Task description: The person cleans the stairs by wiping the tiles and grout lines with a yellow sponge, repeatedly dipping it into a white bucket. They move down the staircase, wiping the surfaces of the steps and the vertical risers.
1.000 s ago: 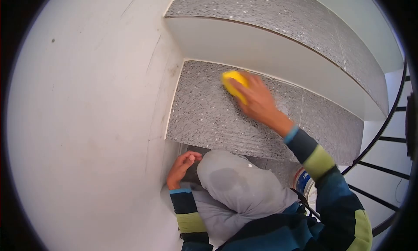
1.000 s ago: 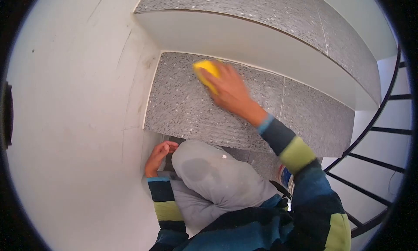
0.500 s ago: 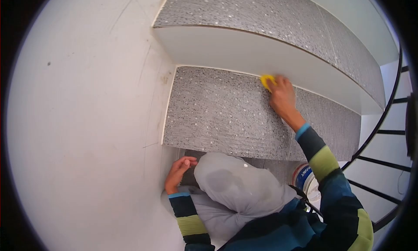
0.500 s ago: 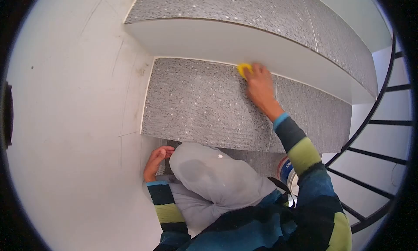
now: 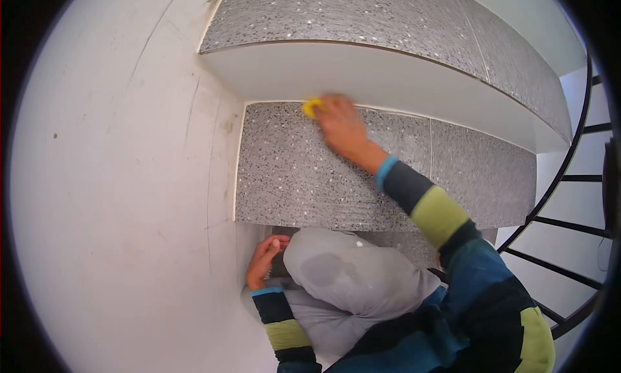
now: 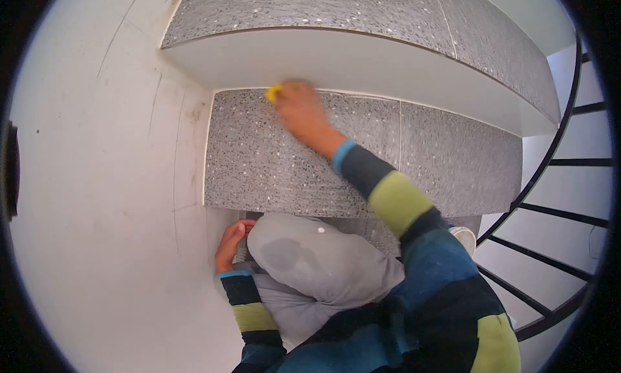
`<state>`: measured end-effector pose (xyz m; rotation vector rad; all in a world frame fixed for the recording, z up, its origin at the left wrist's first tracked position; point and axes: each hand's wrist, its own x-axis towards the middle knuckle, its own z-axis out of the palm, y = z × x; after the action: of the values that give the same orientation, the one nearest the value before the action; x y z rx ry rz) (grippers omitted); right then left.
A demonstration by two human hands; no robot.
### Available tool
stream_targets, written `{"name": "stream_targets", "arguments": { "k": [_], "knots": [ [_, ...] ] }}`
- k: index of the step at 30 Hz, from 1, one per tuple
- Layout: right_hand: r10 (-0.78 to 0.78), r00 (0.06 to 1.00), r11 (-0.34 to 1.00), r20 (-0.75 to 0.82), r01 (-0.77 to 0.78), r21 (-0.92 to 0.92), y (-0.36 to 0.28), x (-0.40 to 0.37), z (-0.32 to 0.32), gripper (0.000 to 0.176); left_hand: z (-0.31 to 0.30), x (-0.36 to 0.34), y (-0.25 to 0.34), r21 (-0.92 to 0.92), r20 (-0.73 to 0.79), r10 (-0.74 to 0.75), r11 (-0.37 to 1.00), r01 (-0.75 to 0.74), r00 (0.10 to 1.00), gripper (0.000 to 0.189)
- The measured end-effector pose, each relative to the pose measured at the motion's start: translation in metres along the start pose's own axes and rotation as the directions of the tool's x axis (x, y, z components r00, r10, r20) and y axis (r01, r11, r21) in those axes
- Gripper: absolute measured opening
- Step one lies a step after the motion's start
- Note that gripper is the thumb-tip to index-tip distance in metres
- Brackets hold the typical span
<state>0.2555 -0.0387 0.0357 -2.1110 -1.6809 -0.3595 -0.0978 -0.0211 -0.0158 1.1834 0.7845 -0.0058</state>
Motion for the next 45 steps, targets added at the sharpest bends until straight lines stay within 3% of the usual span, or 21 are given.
{"name": "stream_targets", "arguments": {
  "k": [2,4,7,9,11,14,19,20,21,22,23,24,25,26,27,28,30,34,39,41,45],
  "knots": [
    [0.089,0.996,0.989,0.024,-0.086,-0.118,0.032,-0.032,-0.02,0.023,0.0,-0.001,0.003,-0.013,-0.009,0.002,1.0,-0.002,1.0,0.052],
    [0.216,0.954,0.955,0.208,-0.162,-0.247,0.048,-0.049,-0.055,0.029,-0.003,-0.004,0.005,0.005,-0.021,0.028,1.0,-0.028,0.999,0.051],
    [0.247,0.933,0.968,0.262,-0.224,-0.115,0.03,-0.036,-0.084,0.036,-0.003,-0.001,0.006,0.0,-0.027,0.03,1.0,-0.03,0.999,0.051],
    [0.062,0.996,0.994,0.059,-0.066,0.082,0.008,-0.018,-0.057,0.043,-0.001,0.003,0.005,0.013,-0.017,0.031,0.999,-0.031,0.999,0.051],
    [-0.075,0.997,0.986,0.022,0.071,0.151,-0.017,0.007,-0.034,0.042,-0.002,0.004,0.003,0.037,0.006,0.024,0.999,-0.024,1.0,0.051],
    [-0.129,0.988,0.984,0.081,0.117,0.134,-0.017,0.021,-0.007,0.041,-0.001,0.004,-0.003,0.063,-0.012,0.02,0.998,-0.02,1.0,0.05],
    [0.073,0.991,0.979,0.11,-0.051,-0.195,0.043,-0.044,-0.052,0.029,-0.002,-0.013,0.012,-0.007,-0.055,0.046,0.999,-0.047,0.997,0.048],
    [0.207,0.923,0.952,0.325,-0.113,-0.285,0.034,-0.037,-0.091,0.028,-0.005,-0.013,0.012,-0.019,-0.084,0.061,0.998,-0.063,0.995,0.048],
    [0.355,0.785,0.905,0.507,-0.154,-0.396,0.025,-0.024,-0.131,0.027,-0.005,-0.012,0.012,-0.03,-0.076,0.056,0.998,-0.059,0.996,0.049],
    [0.354,0.784,0.905,0.509,-0.15,-0.398,0.021,-0.008,-0.145,0.027,-0.003,-0.009,0.012,-0.033,-0.05,0.045,0.998,-0.046,0.998,0.049],
    [0.353,0.543,0.91,0.762,-0.012,-0.414,0.019,0.007,-0.152,0.028,-0.001,-0.004,0.011,-0.032,-0.041,0.04,0.999,-0.041,0.998,0.049],
    [0.342,0.226,0.921,0.912,0.112,-0.373,0.019,0.012,-0.154,0.029,0.0,0.001,0.011,-0.015,-0.025,0.03,0.999,-0.03,0.999,0.049],
    [0.342,0.226,0.924,0.912,0.096,-0.371,0.022,0.008,-0.148,0.029,-0.002,0.003,0.011,0.007,-0.014,0.021,1.0,-0.021,1.0,0.05],
    [0.09,0.479,0.987,0.873,0.073,-0.141,0.026,0.002,-0.136,0.031,-0.003,0.005,0.009,0.022,-0.014,0.018,1.0,-0.017,1.0,0.05],
    [-0.152,0.694,0.988,0.703,0.122,0.093,0.027,-0.003,-0.124,0.032,-0.003,0.005,0.006,0.037,-0.006,0.019,0.999,-0.019,1.0,0.049],
    [-0.16,0.698,0.987,0.698,0.126,0.1,0.029,-0.008,-0.114,0.032,-0.003,0.003,0.006,0.046,0.0,0.022,0.999,-0.022,1.0,0.048],
    [-0.259,0.88,0.935,0.398,0.127,0.33,0.035,-0.022,-0.103,0.044,-0.004,-0.002,0.009,0.05,-0.021,0.023,0.999,-0.022,1.0,0.048],
    [-0.325,0.886,0.943,0.33,0.277,0.184,0.032,-0.047,-0.098,0.054,-0.003,-0.009,0.016,0.005,-0.042,0.016,1.0,-0.016,0.999,0.046],
    [-0.12,0.911,0.98,0.395,0.045,0.195,-0.016,-0.009,-0.08,0.06,-0.006,0.002,0.011,0.043,-0.01,0.009,0.999,-0.008,1.0,0.047],
    [-0.098,0.975,0.979,0.202,0.058,0.197,-0.047,0.014,-0.046,0.061,-0.006,0.0,0.008,0.055,-0.008,0.003,0.998,-0.002,1.0,0.047],
    [-0.063,0.983,0.992,0.171,0.044,0.116,-0.076,0.053,0.011,0.054,-0.006,-0.003,0.004,0.079,-0.018,0.012,0.997,-0.011,1.0,0.049]
  ]
}}
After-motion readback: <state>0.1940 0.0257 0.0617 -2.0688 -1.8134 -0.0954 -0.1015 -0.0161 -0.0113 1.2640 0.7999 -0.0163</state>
